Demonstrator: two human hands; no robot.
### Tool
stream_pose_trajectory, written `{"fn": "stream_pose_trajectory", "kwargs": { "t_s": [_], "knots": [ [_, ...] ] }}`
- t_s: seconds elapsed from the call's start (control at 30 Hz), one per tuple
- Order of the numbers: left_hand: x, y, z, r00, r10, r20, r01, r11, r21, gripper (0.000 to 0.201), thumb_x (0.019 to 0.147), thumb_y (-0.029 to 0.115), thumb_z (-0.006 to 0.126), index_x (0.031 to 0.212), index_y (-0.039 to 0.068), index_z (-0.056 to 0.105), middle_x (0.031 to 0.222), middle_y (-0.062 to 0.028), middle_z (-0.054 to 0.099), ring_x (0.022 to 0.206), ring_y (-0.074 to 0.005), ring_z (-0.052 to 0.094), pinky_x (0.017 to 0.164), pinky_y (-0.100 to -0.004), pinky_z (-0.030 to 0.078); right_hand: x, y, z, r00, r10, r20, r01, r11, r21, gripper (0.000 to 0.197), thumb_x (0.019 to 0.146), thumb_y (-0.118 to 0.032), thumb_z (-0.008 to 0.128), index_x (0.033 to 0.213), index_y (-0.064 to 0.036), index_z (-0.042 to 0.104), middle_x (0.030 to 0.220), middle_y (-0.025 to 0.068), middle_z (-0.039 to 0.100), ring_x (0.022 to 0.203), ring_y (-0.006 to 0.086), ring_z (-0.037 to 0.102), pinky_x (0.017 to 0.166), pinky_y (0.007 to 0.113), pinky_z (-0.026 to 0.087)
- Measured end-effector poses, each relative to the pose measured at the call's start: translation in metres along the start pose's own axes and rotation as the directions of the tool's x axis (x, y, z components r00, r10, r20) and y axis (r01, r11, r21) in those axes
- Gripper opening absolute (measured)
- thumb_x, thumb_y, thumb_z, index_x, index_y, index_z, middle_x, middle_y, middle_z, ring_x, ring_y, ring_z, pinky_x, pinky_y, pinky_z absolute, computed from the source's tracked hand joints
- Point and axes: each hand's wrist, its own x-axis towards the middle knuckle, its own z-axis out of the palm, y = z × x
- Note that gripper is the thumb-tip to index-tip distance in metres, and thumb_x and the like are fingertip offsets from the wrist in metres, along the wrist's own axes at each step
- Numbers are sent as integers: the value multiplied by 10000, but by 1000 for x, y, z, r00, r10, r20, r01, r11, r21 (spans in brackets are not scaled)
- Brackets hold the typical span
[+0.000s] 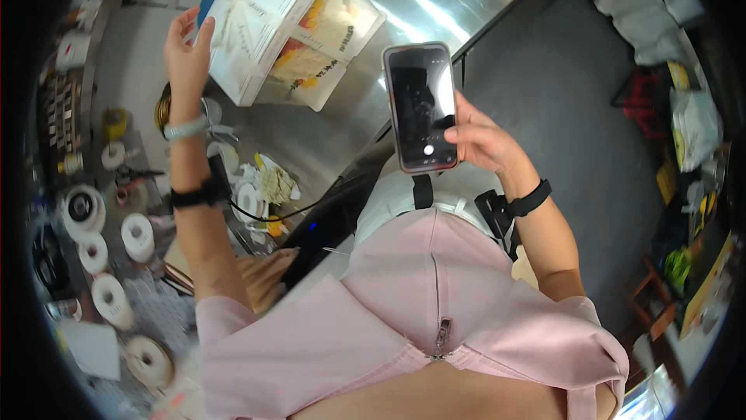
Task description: Packing a cake into a white box and tying it with a decorative ribbon.
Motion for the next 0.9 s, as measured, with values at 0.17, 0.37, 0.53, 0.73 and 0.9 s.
{"fn": "stream_pose_trajectory", "kwargs": {
  "t_s": [0.17,0.37,0.53,0.73,0.9],
  "knots": [
    [-181,119,38,921,-173,350,361,720,-592,365,928,311,507,1119,8,581,968,-45,627,857,-117,570,779,-270,459,-6,-14,4,944,211,254,-204,977,-56,871,771,50,560,1437,-164,41,1272,127,454,1093,227,550,853,409,513],
    [-286,202,108,796,-522,307,369,15,-929,386,972,160,394,1318,-12,384,1213,-109,528,1079,-169,529,920,-332,439,-29,-33,6,832,470,296,-380,870,-314,894,800,23,563,1432,-226,-18,1225,156,477,923,255,627,549,395,591],
    [-305,233,128,823,-556,113,131,-8,-991,354,964,129,400,1284,-21,412,1200,-102,534,1076,-173,532,911,-324,448,-47,-43,14,837,450,312,-248,819,-517,791,780,-50,630,1394,-97,134,1140,126,514,898,184,606,550,311,570],
    [-298,248,132,780,-560,-280,-167,245,-955,343,946,85,433,1255,-63,421,1189,-120,536,1061,-182,544,920,-318,436,-52,-33,22,902,237,361,113,676,-728,633,752,-42,643,1294,-29,316,1081,61,523,838,93,545,563,216,495],
    [-292,246,128,765,-514,-388,-261,303,-916,345,935,66,440,1250,-74,436,1185,-130,546,1079,-188,531,942,-320,404,-49,-27,31,903,155,400,198,677,-709,750,726,-17,632,1362,-57,237,1117,67,497,843,107,556,531,227,506]
  ]
}}
